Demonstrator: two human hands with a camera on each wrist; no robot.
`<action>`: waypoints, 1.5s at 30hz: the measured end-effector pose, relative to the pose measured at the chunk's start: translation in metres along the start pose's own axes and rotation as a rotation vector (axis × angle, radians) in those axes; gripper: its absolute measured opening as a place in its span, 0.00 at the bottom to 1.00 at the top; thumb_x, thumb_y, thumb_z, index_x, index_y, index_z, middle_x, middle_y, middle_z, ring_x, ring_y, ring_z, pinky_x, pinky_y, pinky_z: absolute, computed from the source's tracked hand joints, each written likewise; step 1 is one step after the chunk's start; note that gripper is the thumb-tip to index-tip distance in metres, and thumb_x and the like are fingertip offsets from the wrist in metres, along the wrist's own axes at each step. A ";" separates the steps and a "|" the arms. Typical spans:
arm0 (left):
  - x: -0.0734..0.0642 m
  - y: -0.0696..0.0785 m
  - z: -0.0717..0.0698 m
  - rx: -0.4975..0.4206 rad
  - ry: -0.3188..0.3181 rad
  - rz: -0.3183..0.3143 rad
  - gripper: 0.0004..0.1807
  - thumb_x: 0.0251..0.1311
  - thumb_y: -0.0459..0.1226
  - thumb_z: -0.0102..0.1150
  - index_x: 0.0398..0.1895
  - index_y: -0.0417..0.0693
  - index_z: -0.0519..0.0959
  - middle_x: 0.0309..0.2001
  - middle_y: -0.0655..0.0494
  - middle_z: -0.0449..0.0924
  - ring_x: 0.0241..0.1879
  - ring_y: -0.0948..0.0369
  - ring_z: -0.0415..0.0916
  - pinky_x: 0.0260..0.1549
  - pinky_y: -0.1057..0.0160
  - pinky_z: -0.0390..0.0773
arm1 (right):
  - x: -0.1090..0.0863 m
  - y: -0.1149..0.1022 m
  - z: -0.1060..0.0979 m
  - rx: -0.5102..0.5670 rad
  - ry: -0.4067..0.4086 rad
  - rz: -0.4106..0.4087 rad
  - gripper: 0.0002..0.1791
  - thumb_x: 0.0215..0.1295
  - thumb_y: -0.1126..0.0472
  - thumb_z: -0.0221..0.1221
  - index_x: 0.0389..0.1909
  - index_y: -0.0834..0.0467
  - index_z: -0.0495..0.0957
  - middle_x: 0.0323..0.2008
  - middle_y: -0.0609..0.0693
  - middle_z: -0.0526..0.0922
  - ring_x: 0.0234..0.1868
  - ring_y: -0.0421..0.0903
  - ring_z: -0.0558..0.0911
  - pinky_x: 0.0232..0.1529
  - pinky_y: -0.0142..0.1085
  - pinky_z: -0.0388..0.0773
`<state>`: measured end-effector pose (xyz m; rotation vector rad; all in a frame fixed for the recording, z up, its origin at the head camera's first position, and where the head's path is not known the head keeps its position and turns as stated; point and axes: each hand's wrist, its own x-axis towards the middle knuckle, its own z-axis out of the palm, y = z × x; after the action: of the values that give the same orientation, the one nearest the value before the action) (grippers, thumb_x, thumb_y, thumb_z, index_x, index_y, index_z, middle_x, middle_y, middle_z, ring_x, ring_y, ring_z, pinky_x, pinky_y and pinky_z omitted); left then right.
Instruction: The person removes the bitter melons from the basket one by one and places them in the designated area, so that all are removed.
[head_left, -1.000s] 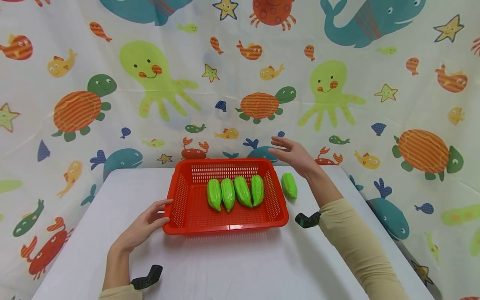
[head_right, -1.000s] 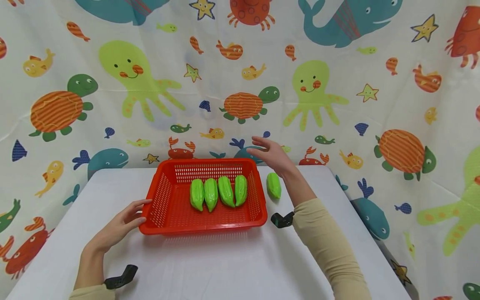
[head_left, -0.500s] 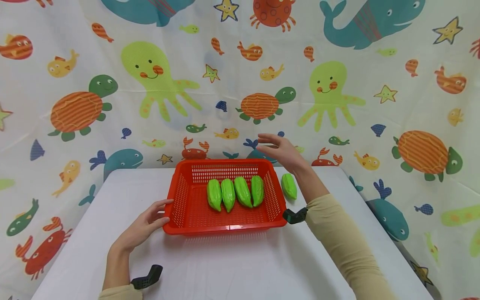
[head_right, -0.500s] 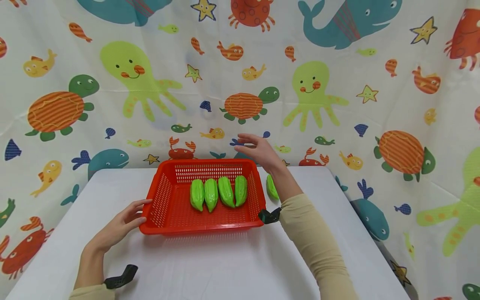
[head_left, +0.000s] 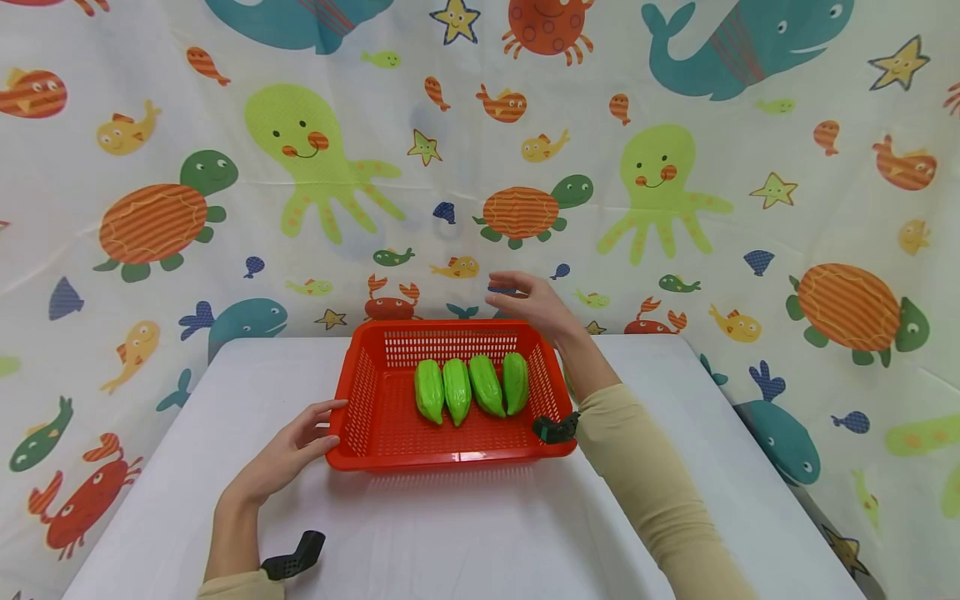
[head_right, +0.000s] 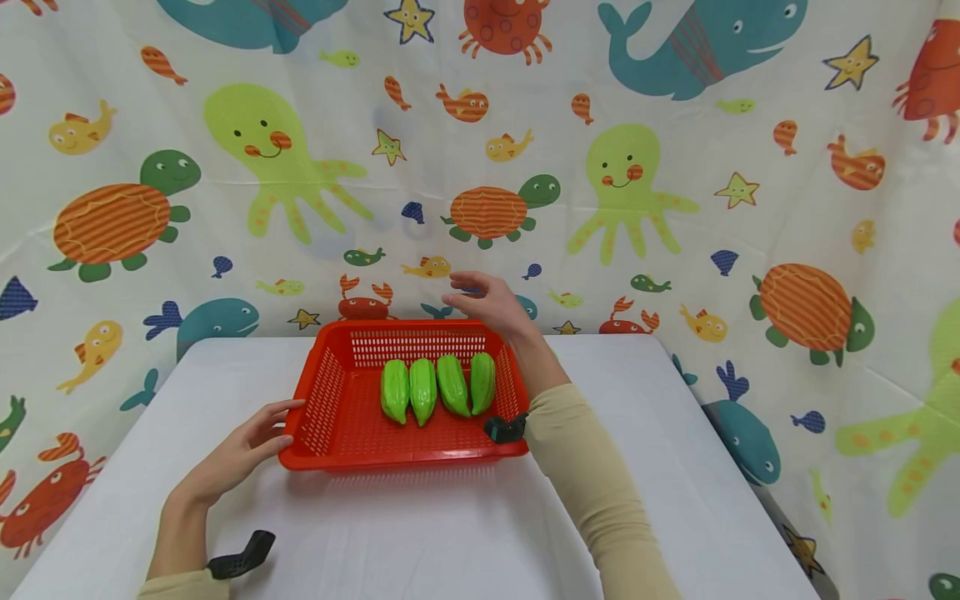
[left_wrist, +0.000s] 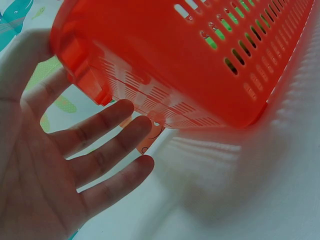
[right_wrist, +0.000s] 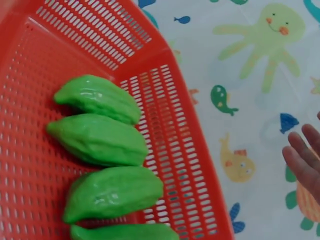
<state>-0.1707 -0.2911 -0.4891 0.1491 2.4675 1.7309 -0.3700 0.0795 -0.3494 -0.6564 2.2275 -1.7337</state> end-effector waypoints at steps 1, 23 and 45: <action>0.000 0.000 0.000 0.000 0.000 0.000 0.34 0.64 0.46 0.61 0.72 0.57 0.61 0.67 0.44 0.63 0.63 0.41 0.67 0.51 0.46 0.78 | 0.002 0.001 0.002 -0.001 -0.007 0.000 0.30 0.65 0.54 0.64 0.67 0.55 0.70 0.64 0.55 0.72 0.60 0.51 0.74 0.60 0.46 0.73; 0.000 0.000 -0.001 -0.003 -0.004 -0.016 0.34 0.64 0.46 0.61 0.72 0.58 0.61 0.67 0.44 0.62 0.64 0.40 0.65 0.52 0.46 0.78 | 0.028 0.028 0.043 -0.103 -0.111 0.106 0.31 0.63 0.51 0.65 0.66 0.52 0.71 0.62 0.53 0.75 0.59 0.50 0.76 0.59 0.49 0.74; 0.002 -0.001 -0.003 -0.002 -0.009 -0.025 0.34 0.64 0.46 0.61 0.72 0.59 0.61 0.67 0.45 0.63 0.63 0.41 0.65 0.52 0.45 0.77 | 0.038 0.041 0.066 -0.215 -0.267 0.144 0.33 0.67 0.50 0.61 0.70 0.53 0.66 0.66 0.56 0.71 0.59 0.50 0.77 0.56 0.45 0.77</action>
<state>-0.1733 -0.2941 -0.4889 0.1253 2.4511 1.7185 -0.3809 0.0129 -0.4031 -0.7068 2.2266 -1.2688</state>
